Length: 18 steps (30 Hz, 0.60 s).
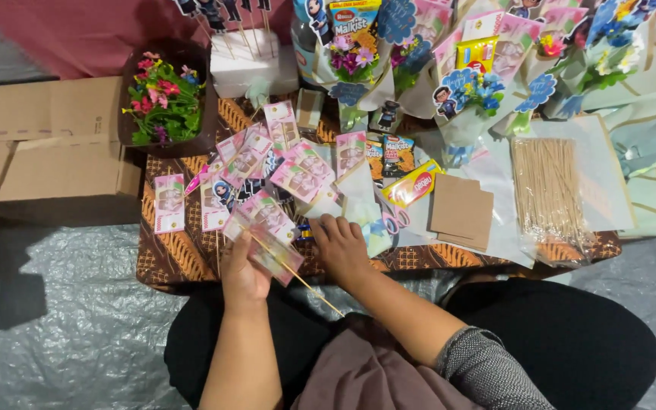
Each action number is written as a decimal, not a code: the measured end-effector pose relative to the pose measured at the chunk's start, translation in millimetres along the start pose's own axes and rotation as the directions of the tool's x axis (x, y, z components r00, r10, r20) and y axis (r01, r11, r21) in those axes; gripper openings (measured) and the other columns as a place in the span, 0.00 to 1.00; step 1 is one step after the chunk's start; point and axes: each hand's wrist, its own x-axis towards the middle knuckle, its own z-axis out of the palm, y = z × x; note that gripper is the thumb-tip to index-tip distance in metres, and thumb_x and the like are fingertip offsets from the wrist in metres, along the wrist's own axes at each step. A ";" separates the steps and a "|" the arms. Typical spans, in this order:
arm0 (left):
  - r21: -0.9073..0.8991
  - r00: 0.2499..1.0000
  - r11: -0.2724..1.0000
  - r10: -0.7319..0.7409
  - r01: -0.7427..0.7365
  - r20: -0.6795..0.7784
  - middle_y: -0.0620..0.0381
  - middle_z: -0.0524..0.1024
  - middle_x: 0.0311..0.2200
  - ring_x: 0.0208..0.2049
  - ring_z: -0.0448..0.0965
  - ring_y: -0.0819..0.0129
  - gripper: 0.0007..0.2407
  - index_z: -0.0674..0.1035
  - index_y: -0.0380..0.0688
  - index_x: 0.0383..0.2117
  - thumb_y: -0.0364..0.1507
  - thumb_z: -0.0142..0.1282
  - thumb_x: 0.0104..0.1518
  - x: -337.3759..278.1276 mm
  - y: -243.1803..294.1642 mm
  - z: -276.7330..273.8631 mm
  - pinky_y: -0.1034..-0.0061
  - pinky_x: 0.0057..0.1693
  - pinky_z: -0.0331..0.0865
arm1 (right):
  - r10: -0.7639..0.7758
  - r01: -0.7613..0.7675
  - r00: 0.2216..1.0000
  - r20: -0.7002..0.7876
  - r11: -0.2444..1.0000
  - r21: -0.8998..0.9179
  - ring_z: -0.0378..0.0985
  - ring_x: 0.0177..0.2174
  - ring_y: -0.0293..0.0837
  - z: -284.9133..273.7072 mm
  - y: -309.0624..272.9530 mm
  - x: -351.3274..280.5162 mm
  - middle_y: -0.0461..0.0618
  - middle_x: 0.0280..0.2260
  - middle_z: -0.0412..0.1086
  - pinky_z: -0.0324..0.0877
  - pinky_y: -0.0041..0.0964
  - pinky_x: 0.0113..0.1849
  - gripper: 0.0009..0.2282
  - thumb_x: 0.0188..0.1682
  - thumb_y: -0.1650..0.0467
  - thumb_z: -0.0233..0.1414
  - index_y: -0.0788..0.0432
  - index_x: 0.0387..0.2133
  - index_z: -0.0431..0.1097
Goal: Assembling a money bouquet by folding banknotes, attaching them to sticks, and arranging them with decorative paper and stickers.
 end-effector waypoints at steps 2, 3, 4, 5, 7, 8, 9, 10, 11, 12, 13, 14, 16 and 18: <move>0.002 1.000 1.000 -0.003 0.003 0.020 0.53 0.82 0.42 0.46 0.83 0.58 0.11 0.80 0.48 0.47 0.30 0.59 0.59 5.1 -4.9 -3.5 0.56 0.56 0.77 | -0.007 0.008 1.000 0.021 0.999 -0.050 0.67 0.43 0.51 9.1 4.5 7.7 0.50 0.45 0.65 0.61 0.43 0.42 0.22 0.37 0.60 0.62 0.54 0.45 0.72; -0.002 1.000 1.000 -0.001 0.001 0.020 0.53 0.82 0.42 0.46 0.83 0.58 0.11 0.80 0.48 0.47 0.30 0.59 0.59 4.8 -3.2 2.8 0.56 0.56 0.77 | -0.011 0.012 1.000 0.020 0.999 -0.052 0.67 0.43 0.51 10.4 2.0 10.3 0.50 0.45 0.65 0.61 0.43 0.42 0.22 0.37 0.60 0.62 0.54 0.45 0.72; -0.002 0.999 1.000 -0.026 0.026 0.032 0.54 0.83 0.41 0.45 0.83 0.60 0.10 0.80 0.50 0.45 0.30 0.60 0.58 1.6 -3.3 8.1 0.57 0.55 0.78 | 0.014 -0.014 1.000 -0.011 0.999 -0.041 0.66 0.42 0.51 10.8 -0.2 9.7 0.49 0.43 0.65 0.60 0.44 0.42 0.21 0.38 0.56 0.61 0.54 0.41 0.73; -0.002 0.998 0.999 -0.050 0.051 0.044 0.55 0.83 0.39 0.43 0.84 0.62 0.09 0.81 0.51 0.43 0.30 0.61 0.58 -1.3 -3.8 13.2 0.59 0.53 0.79 | 0.038 -0.039 0.998 -0.042 0.999 -0.028 0.66 0.41 0.51 11.6 -2.2 9.0 0.49 0.40 0.64 0.60 0.44 0.41 0.21 0.40 0.52 0.60 0.54 0.36 0.73; 0.001 0.992 0.995 -0.102 0.102 0.072 0.54 0.83 0.38 0.42 0.84 0.60 0.09 0.81 0.50 0.43 0.29 0.61 0.58 4.9 -20.9 10.2 0.58 0.52 0.79 | 0.014 -0.019 0.995 -0.101 0.998 -0.054 0.66 0.39 0.51 20.6 -2.0 10.3 0.48 0.39 0.64 0.59 0.44 0.39 0.15 0.42 0.56 0.59 0.52 0.32 0.71; 0.002 0.984 0.989 -0.145 0.146 0.101 0.53 0.83 0.37 0.41 0.85 0.58 0.09 0.81 0.49 0.43 0.29 0.61 0.57 5.3 -30.9 7.5 0.56 0.51 0.79 | -0.017 0.004 0.986 -0.165 0.997 -0.079 0.66 0.37 0.51 24.6 -1.8 8.6 0.47 0.37 0.63 0.57 0.43 0.37 0.09 0.44 0.60 0.58 0.50 0.29 0.69; -0.003 0.984 0.988 -0.152 0.153 0.090 0.53 0.83 0.37 0.41 0.85 0.58 0.09 0.81 0.49 0.43 0.29 0.61 0.57 -0.6 -35.3 15.4 0.56 0.51 0.79 | -0.019 0.007 0.988 -0.151 0.997 -0.078 0.66 0.37 0.51 28.3 0.1 3.0 0.47 0.37 0.63 0.57 0.43 0.37 0.09 0.44 0.60 0.58 0.50 0.29 0.69; -0.013 0.985 0.988 -0.149 0.151 0.092 0.51 0.84 0.37 0.41 0.85 0.55 0.08 0.82 0.47 0.42 0.27 0.61 0.57 -2.5 -38.0 24.9 0.54 0.51 0.79 | -0.016 0.008 0.987 -0.157 0.999 -0.052 0.66 0.38 0.50 33.0 2.0 0.7 0.45 0.40 0.63 0.58 0.43 0.38 0.10 0.43 0.59 0.57 0.49 0.32 0.70; -0.023 0.985 0.989 -0.146 0.149 0.095 0.49 0.84 0.37 0.42 0.86 0.52 0.07 0.82 0.46 0.41 0.25 0.62 0.56 -4.9 -40.5 34.8 0.52 0.51 0.79 | -0.013 0.009 0.987 -0.163 1.000 -0.026 0.67 0.40 0.50 37.1 4.1 -1.6 0.44 0.43 0.64 0.58 0.44 0.40 0.12 0.42 0.57 0.57 0.47 0.34 0.71; -0.020 0.985 0.989 -0.147 0.150 0.094 0.49 0.84 0.37 0.42 0.86 0.52 0.07 0.82 0.46 0.41 0.25 0.62 0.56 -2.9 -48.0 32.0 0.52 0.51 0.79 | -0.010 0.006 0.987 -0.163 1.000 -0.023 0.67 0.40 0.50 22.6 4.8 -5.9 0.44 0.43 0.64 0.58 0.44 0.40 0.12 0.42 0.57 0.57 0.47 0.34 0.71; -0.032 0.978 0.982 -0.183 0.187 0.099 0.48 0.84 0.37 0.43 0.86 0.51 0.07 0.82 0.46 0.40 0.25 0.61 0.57 -1.2 -55.2 29.3 0.52 0.52 0.79 | -0.010 0.008 0.987 -0.163 1.000 -0.012 0.68 0.42 0.52 7.7 5.5 -10.1 0.46 0.45 0.64 0.58 0.45 0.41 0.15 0.43 0.56 0.56 0.46 0.40 0.70; -0.047 0.971 0.974 -0.217 0.222 0.101 0.47 0.85 0.38 0.43 0.85 0.50 0.06 0.83 0.46 0.40 0.24 0.61 0.57 0.2 -62.7 26.9 0.51 0.52 0.79 | -0.013 0.013 0.986 -0.163 1.000 0.001 0.69 0.44 0.54 -7.3 6.9 -14.0 0.48 0.47 0.65 0.59 0.46 0.42 0.18 0.45 0.55 0.54 0.44 0.46 0.70; -0.062 0.967 0.970 -0.229 0.236 0.109 0.45 0.84 0.37 0.44 0.85 0.47 0.06 0.83 0.45 0.39 0.25 0.60 0.58 3.8 -65.3 23.3 0.49 0.52 0.78 | 0.004 -0.005 0.983 -0.183 1.000 -0.008 0.67 0.48 0.57 -17.9 16.1 -32.9 0.51 0.51 0.64 0.58 0.49 0.45 0.22 0.41 0.52 0.57 0.45 0.47 0.70; -0.078 0.961 0.963 -0.248 0.259 0.123 0.43 0.84 0.36 0.44 0.84 0.44 0.05 0.83 0.44 0.38 0.25 0.59 0.58 4.2 -63.0 26.5 0.47 0.52 0.78 | 0.024 -0.030 0.979 -0.201 0.999 -0.025 0.65 0.52 0.60 -24.5 26.9 -48.8 0.54 0.55 0.63 0.57 0.52 0.48 0.27 0.37 0.49 0.59 0.46 0.47 0.71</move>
